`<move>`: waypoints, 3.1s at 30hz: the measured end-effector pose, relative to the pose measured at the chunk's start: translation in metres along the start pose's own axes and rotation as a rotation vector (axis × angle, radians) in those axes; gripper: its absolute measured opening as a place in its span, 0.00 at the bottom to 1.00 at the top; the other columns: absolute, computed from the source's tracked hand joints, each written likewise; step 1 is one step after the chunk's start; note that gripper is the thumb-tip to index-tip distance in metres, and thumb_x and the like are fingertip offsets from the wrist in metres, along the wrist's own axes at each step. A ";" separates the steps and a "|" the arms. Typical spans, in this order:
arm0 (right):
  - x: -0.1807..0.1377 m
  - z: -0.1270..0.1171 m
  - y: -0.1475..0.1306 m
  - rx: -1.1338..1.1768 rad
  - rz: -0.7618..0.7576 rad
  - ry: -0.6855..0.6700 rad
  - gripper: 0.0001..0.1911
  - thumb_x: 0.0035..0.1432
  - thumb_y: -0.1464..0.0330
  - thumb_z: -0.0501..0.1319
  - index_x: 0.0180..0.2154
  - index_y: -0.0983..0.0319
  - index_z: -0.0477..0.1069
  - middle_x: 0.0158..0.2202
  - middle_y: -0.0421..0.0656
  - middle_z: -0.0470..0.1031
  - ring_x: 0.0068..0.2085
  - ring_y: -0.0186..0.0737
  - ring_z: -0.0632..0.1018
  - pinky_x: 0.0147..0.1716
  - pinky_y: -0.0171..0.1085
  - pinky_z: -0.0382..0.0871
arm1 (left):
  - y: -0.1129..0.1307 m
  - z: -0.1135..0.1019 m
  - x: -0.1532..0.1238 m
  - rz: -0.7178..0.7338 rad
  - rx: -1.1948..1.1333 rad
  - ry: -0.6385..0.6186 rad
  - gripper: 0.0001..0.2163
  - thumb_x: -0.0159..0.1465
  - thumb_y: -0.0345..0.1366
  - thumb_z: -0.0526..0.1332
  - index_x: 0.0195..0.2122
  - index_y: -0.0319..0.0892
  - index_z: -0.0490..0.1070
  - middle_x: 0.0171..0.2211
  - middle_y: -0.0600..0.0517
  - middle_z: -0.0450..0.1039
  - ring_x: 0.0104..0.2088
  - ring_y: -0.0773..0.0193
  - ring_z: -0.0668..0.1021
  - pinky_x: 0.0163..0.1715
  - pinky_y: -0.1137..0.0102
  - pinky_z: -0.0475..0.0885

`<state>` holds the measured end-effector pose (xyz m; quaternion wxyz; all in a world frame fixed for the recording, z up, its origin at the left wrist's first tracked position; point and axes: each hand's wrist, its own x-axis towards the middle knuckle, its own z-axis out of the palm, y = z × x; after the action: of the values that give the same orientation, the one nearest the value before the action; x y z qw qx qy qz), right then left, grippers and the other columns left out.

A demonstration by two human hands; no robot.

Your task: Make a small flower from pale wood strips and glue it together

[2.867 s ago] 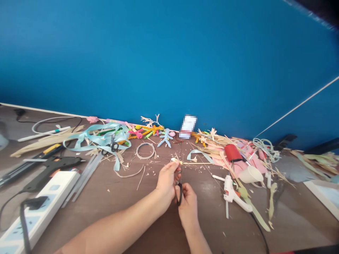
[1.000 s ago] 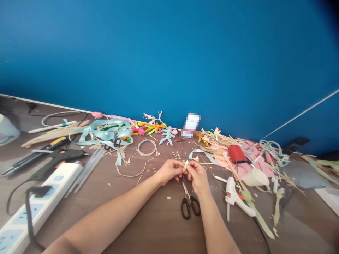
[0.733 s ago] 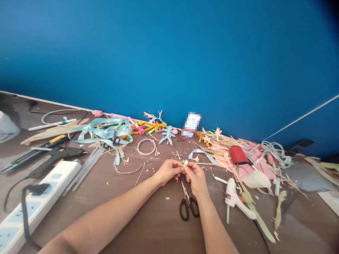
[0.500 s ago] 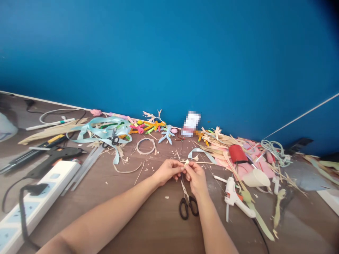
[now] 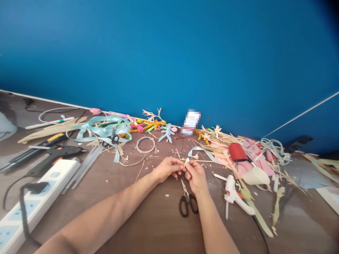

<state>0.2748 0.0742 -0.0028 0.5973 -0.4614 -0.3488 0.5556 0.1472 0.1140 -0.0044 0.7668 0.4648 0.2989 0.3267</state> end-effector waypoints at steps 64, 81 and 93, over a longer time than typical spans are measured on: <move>-0.001 0.000 0.009 -0.145 -0.122 -0.032 0.07 0.50 0.65 0.59 0.31 0.60 0.63 0.18 0.31 0.57 0.14 0.23 0.56 0.12 0.26 0.48 | -0.005 0.003 -0.001 0.107 0.070 0.006 0.11 0.47 0.35 0.64 0.30 0.34 0.70 0.22 0.50 0.73 0.22 0.69 0.73 0.22 0.76 0.66; -0.005 0.001 0.007 -0.226 -0.201 -0.056 0.04 0.50 0.68 0.58 0.29 0.61 0.62 0.19 0.32 0.58 0.16 0.25 0.58 0.15 0.27 0.52 | -0.003 0.006 -0.002 0.161 0.228 0.151 0.07 0.48 0.33 0.62 0.25 0.34 0.70 0.15 0.56 0.67 0.16 0.74 0.66 0.18 0.78 0.62; -0.004 -0.002 0.004 -0.293 -0.211 -0.033 0.04 0.50 0.68 0.58 0.28 0.61 0.63 0.22 0.35 0.64 0.19 0.27 0.63 0.18 0.28 0.57 | -0.007 0.005 -0.001 0.167 0.233 0.126 0.08 0.48 0.35 0.62 0.26 0.34 0.70 0.18 0.55 0.67 0.18 0.74 0.67 0.19 0.78 0.63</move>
<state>0.2746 0.0699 -0.0063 0.5727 -0.4953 -0.4822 0.4406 0.1522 0.1078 -0.0090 0.6575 0.5523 0.3426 0.3811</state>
